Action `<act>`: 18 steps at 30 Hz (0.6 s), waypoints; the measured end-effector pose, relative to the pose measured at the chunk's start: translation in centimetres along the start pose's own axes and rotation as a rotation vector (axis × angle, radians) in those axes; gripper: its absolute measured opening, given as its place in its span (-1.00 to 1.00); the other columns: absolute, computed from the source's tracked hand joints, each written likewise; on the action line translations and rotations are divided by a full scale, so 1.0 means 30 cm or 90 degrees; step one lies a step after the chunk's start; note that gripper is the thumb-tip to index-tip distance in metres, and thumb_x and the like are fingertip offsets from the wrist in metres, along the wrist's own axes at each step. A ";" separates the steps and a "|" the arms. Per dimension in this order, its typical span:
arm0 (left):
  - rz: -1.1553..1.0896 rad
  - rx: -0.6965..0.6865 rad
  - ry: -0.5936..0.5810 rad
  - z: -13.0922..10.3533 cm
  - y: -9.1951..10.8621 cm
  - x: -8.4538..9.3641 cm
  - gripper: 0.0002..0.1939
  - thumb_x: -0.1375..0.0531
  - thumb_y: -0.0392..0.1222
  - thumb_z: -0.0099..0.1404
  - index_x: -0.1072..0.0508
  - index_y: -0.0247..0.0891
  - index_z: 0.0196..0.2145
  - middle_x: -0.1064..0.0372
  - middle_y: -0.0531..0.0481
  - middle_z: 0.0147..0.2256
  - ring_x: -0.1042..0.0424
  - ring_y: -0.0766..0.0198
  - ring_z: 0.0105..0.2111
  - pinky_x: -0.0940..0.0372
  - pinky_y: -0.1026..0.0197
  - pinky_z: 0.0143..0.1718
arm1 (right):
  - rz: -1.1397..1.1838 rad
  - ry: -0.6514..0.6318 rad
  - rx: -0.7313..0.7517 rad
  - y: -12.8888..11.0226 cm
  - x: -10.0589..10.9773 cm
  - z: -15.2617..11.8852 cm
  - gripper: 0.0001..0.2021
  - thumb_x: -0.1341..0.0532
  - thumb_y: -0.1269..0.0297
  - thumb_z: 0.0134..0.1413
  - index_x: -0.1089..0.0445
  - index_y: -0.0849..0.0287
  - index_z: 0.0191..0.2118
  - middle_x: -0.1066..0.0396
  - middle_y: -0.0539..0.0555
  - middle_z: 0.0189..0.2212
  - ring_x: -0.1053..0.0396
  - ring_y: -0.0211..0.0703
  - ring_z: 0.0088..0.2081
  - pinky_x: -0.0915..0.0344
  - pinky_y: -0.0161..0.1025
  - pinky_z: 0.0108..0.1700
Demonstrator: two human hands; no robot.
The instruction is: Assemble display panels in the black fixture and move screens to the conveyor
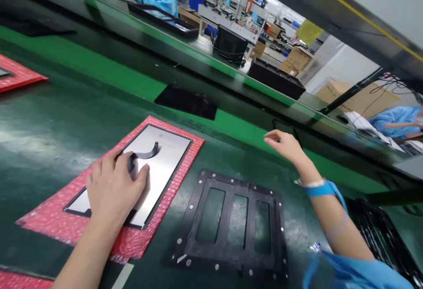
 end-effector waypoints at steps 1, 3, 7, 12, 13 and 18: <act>0.008 0.022 -0.011 -0.001 -0.004 0.003 -0.35 0.06 0.11 0.24 -0.46 -0.45 0.02 -0.37 -0.45 0.07 -0.31 -0.36 0.05 -0.26 -0.29 0.06 | -0.020 0.005 -0.037 0.041 -0.024 0.046 -0.63 -0.01 0.09 0.44 -0.42 0.19 0.07 -0.41 0.13 0.01 -0.43 -0.04 0.02 -0.42 0.00 0.01; 0.017 0.058 -0.031 -0.001 -0.011 0.007 -0.36 0.04 0.09 0.24 -0.45 -0.45 0.04 -0.38 -0.43 0.06 -0.31 -0.34 0.06 -0.26 -0.28 0.08 | -0.040 -0.011 -0.107 0.113 -0.080 0.091 -0.68 -0.09 0.09 0.40 -0.43 0.18 0.02 -0.44 0.13 -0.02 -0.43 -0.05 -0.02 -0.43 0.00 -0.01; 0.023 0.083 -0.048 0.002 -0.022 0.006 -0.41 -0.02 0.06 0.25 -0.44 -0.42 0.05 -0.37 -0.41 0.04 -0.31 -0.32 0.06 -0.25 -0.25 0.10 | -0.036 -0.024 -0.193 0.222 -0.171 0.074 -0.67 -0.18 0.12 0.35 -0.40 0.23 0.06 -0.43 0.15 -0.02 -0.44 -0.12 -0.09 -0.45 -0.02 -0.05; 0.014 0.082 -0.049 0.001 -0.025 0.002 -0.47 -0.08 0.01 0.27 -0.43 -0.43 0.04 -0.35 -0.46 0.03 -0.30 -0.36 0.07 -0.25 -0.29 0.08 | 0.028 -0.024 -0.205 0.310 -0.169 0.086 -0.63 -0.16 0.11 0.36 -0.37 0.24 0.12 -0.40 0.15 0.03 -0.45 -0.12 -0.06 -0.45 -0.05 -0.04; 0.013 0.086 -0.052 0.000 -0.025 0.002 -0.47 -0.08 0.01 0.27 -0.43 -0.45 0.04 -0.34 -0.46 0.04 -0.30 -0.36 0.08 -0.25 -0.29 0.08 | 0.043 -0.023 -0.197 0.317 -0.154 0.091 -0.64 -0.11 0.10 0.39 -0.38 0.26 0.10 -0.41 0.14 0.00 -0.45 -0.16 -0.09 -0.45 -0.08 -0.06; 0.019 0.120 -0.046 -0.007 -0.022 0.012 -0.47 -0.11 -0.01 0.29 -0.43 -0.47 0.06 -0.32 -0.48 0.02 -0.29 -0.35 0.08 -0.24 -0.24 0.08 | 0.114 -0.015 -0.133 0.265 -0.073 -0.072 -0.67 -0.21 0.22 0.22 -0.45 0.23 0.04 -0.50 0.04 -0.36 -0.52 -0.09 -0.32 -0.47 -0.14 -0.26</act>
Point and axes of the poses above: each hand's wrist, its own z-axis towards the middle knuckle, its own x-axis out of the back of the hand, y = z × x, the point moved 5 cm from there along z, towards the middle knuckle
